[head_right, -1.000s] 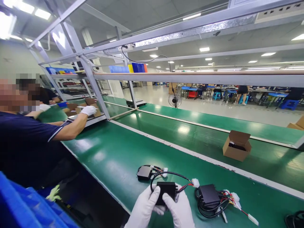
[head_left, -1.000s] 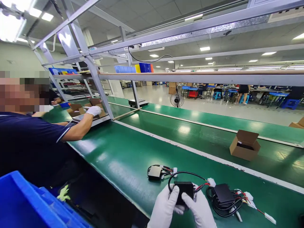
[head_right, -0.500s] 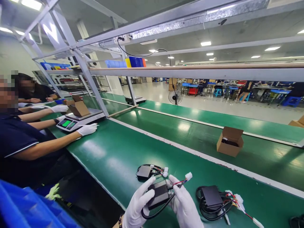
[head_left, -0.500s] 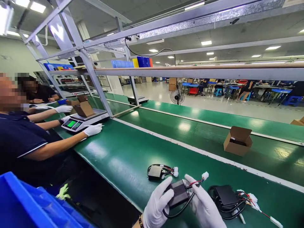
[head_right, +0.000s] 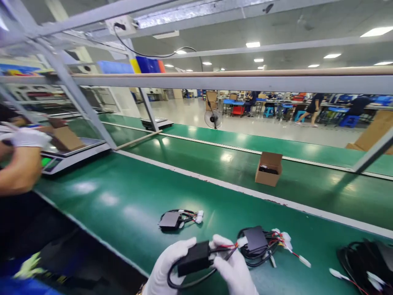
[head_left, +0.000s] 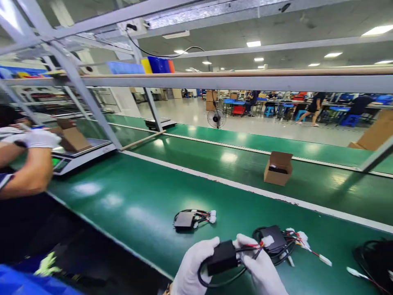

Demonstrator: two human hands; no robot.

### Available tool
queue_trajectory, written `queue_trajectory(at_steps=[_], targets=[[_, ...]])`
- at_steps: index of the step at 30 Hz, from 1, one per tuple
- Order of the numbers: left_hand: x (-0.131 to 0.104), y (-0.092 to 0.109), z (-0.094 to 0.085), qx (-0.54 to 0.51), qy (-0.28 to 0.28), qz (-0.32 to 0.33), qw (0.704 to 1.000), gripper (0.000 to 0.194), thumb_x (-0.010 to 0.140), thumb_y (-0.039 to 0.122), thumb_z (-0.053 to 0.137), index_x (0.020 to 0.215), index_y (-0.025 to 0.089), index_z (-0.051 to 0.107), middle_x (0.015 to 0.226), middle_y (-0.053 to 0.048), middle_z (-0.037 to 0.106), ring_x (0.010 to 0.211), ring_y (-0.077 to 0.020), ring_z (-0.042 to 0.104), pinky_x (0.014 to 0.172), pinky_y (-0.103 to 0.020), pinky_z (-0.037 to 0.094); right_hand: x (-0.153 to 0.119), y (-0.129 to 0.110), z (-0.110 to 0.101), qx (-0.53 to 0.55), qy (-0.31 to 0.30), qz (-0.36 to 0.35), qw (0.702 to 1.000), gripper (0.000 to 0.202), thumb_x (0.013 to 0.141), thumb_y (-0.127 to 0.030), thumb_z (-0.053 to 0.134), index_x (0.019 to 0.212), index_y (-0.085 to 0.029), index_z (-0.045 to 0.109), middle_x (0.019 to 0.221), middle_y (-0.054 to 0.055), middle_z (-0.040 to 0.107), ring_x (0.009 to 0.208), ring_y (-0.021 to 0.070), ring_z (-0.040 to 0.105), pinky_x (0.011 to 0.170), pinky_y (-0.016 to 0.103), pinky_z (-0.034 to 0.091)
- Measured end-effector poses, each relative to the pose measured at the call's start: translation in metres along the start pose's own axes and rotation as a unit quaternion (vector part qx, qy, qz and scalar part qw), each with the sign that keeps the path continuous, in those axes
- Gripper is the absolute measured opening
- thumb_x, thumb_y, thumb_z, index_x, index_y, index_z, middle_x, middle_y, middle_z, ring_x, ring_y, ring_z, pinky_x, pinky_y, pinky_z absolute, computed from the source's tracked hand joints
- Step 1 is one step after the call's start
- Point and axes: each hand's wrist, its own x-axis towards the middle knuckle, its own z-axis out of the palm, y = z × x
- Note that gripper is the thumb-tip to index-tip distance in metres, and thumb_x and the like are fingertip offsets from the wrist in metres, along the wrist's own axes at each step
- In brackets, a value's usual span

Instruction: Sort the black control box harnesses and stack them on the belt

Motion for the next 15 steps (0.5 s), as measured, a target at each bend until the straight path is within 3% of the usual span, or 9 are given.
queue_trajectory(at_steps=[3, 6, 8, 10, 15], targets=[[-0.013, 0.01, 0.034, -0.122, -0.032, -0.169, 0.977, 0.051, 0.064, 0.046, 0.082, 0.107, 0.023, 0.065, 0.102, -0.012, 0.072, 0.091, -0.0282, 0.069, 0.087, -0.041, 0.054, -0.019, -0.013, -0.021, -0.059, 0.063, 0.047, 0.995, 0.055, 0.061, -0.067, 0.078, 0.089, -0.02, 0.07, 0.068, 0.004, 0.067, 0.053, 0.0182, 0.06, 0.048, 0.029, 0.046], [-0.007, 0.023, 0.072, -0.209, -0.133, -0.286, 0.926, 0.066, 0.066, 0.057, 0.077, 0.115, 0.021, 0.051, 0.088, -0.007, 0.071, 0.06, -0.0176, 0.066, 0.054, -0.027, 0.054, -0.029, -0.034, -0.049, -0.132, 0.154, 0.071, 0.977, 0.05, 0.073, -0.07, 0.065, 0.073, -0.021, 0.065, 0.05, 0.002, 0.058, 0.042, 0.0159, 0.052, 0.039, 0.025, 0.037], [0.011, 0.033, 0.098, -0.198, -0.183, -0.302, 0.914, 0.054, 0.078, 0.06, 0.064, 0.108, 0.018, 0.048, 0.063, -0.001, 0.065, 0.043, -0.0137, 0.058, 0.039, -0.021, 0.044, -0.027, -0.052, -0.067, -0.177, 0.204, 0.03, 0.962, 0.046, 0.079, -0.067, 0.06, 0.071, -0.022, 0.062, 0.048, 0.001, 0.057, 0.04, 0.0154, 0.049, 0.038, 0.025, 0.035], [0.033, 0.04, 0.122, -0.167, -0.196, -0.284, 0.924, 0.045, 0.084, 0.058, 0.053, 0.102, 0.016, 0.047, 0.048, 0.002, 0.057, 0.038, -0.0137, 0.056, 0.035, -0.019, 0.04, -0.018, -0.067, -0.084, -0.212, 0.239, -0.002, 0.948, 0.042, 0.082, -0.063, 0.057, 0.072, -0.023, 0.061, 0.047, 0.0, 0.057, 0.037, 0.0143, 0.046, 0.037, 0.026, 0.032], [0.07, 0.031, 0.158, -0.098, -0.162, -0.288, 0.939, 0.038, 0.08, 0.052, 0.056, 0.093, 0.017, 0.047, 0.047, 0.006, 0.052, 0.035, -0.012, 0.053, 0.029, -0.016, 0.036, 0.009, -0.077, -0.117, -0.355, 0.258, -0.005, 0.899, 0.038, 0.087, -0.056, 0.051, 0.075, -0.022, 0.063, 0.056, 0.002, 0.063, 0.042, 0.0167, 0.054, 0.037, 0.026, 0.036]])
